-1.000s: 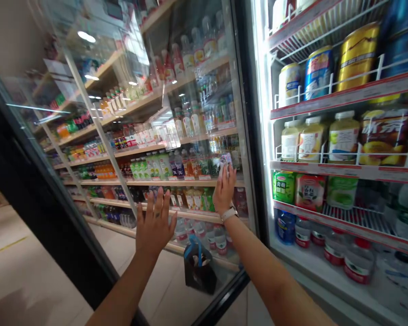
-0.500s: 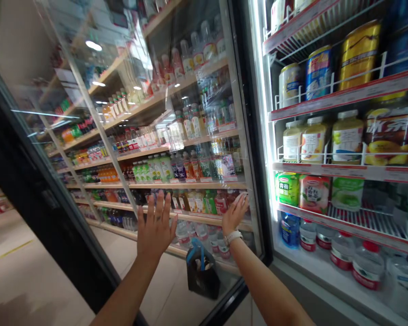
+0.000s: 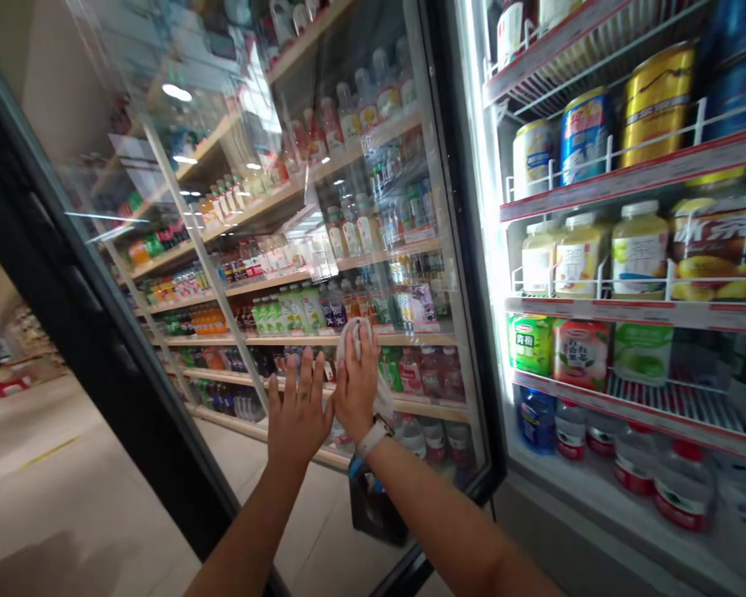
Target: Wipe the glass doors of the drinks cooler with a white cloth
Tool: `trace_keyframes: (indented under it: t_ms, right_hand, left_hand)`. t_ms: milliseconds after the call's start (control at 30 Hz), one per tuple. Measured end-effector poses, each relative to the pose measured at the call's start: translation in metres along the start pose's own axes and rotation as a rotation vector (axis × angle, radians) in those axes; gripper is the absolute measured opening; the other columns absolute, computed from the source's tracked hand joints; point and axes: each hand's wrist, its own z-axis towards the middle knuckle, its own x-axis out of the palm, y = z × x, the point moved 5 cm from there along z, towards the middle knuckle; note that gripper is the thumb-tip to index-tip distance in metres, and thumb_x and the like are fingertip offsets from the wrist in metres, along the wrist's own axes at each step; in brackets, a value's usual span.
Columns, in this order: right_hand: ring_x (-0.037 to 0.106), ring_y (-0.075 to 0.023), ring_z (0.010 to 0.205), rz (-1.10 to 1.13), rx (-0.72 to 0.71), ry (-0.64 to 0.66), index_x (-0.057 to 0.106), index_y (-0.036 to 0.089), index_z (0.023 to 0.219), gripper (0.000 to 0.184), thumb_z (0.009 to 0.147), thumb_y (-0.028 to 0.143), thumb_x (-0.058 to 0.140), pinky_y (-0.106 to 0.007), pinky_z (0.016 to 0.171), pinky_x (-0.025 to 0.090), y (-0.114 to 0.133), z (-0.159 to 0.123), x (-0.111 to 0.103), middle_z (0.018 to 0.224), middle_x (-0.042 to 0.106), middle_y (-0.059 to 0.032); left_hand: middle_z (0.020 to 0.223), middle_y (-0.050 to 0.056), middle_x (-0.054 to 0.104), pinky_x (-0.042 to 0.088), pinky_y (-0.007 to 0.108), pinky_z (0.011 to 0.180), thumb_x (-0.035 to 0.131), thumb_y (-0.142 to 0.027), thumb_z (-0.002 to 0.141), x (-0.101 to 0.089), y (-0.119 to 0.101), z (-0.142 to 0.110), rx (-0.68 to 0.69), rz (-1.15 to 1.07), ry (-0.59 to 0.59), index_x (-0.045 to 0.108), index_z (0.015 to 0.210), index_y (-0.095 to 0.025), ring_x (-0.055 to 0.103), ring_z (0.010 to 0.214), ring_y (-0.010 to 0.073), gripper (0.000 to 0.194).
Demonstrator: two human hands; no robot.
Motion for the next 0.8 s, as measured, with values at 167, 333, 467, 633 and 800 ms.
trace_keyframes:
  t_ms: [167, 333, 467, 633, 800]
  right_hand:
    - [0.016, -0.0283, 0.151, -0.085, 0.020, -0.030, 0.020, 0.027, 0.156, 0.054, 0.102, 0.030, 0.028, -0.059, 0.116, 0.028, -0.040, -0.036, -0.003, 0.161, 0.027, -0.0105]
    - [0.023, -0.0287, 0.149, -0.108, 0.078, -0.074, 0.027, 0.025, 0.154, 0.052, 0.102, 0.029, 0.028, -0.060, 0.114, 0.030, -0.072, -0.077, -0.012, 0.160, 0.026, -0.0131]
    - [0.021, -0.0292, 0.149, -0.145, 0.120, -0.050, 0.026, 0.024, 0.155, 0.052, 0.102, 0.028, 0.027, -0.063, 0.113, 0.031, -0.090, -0.113, -0.018, 0.161, 0.023, -0.0146]
    - [0.019, -0.0317, 0.149, -0.110, 0.214, -0.008, 0.027, 0.019, 0.154, 0.053, 0.103, 0.032, 0.026, -0.065, 0.113, 0.031, -0.098, -0.139, -0.024, 0.162, 0.016, -0.0167]
    - [0.007, -0.0322, 0.152, -0.060, 0.261, -0.043, 0.018, 0.019, 0.156, 0.056, 0.103, 0.034, 0.025, -0.068, 0.116, 0.022, -0.063, -0.100, -0.017, 0.165, 0.007, -0.0154]
  left_hand:
    - [0.158, 0.013, 0.026, 0.004, 0.050, 0.124, 0.050, -0.036, 0.095, -0.003, -0.004, 0.002, -0.011, 0.018, 0.006, 0.013, 0.156, -0.018, 0.011, 0.151, 0.0259, 0.073]
    - [0.159, 0.012, 0.024, 0.003, 0.052, 0.124, 0.052, -0.034, 0.095, -0.003, -0.003, 0.001, -0.032, -0.020, 0.039, 0.010, 0.156, -0.019, 0.013, 0.150, 0.0276, 0.075]
    - [0.159, 0.012, 0.024, 0.004, 0.053, 0.124, 0.050, -0.035, 0.096, -0.001, -0.002, -0.001, -0.053, -0.034, 0.072, 0.010, 0.156, -0.020, 0.015, 0.150, 0.0288, 0.074]
    - [0.158, 0.012, 0.026, 0.003, 0.051, 0.124, 0.049, -0.036, 0.096, -0.002, -0.003, -0.001, -0.032, 0.009, 0.048, 0.010, 0.156, -0.018, 0.013, 0.150, 0.0267, 0.074]
    - [0.159, 0.013, 0.025, 0.004, 0.051, 0.124, 0.050, -0.036, 0.096, -0.001, -0.002, -0.001, -0.028, -0.009, 0.054, 0.010, 0.156, -0.018, 0.011, 0.151, 0.0259, 0.075]
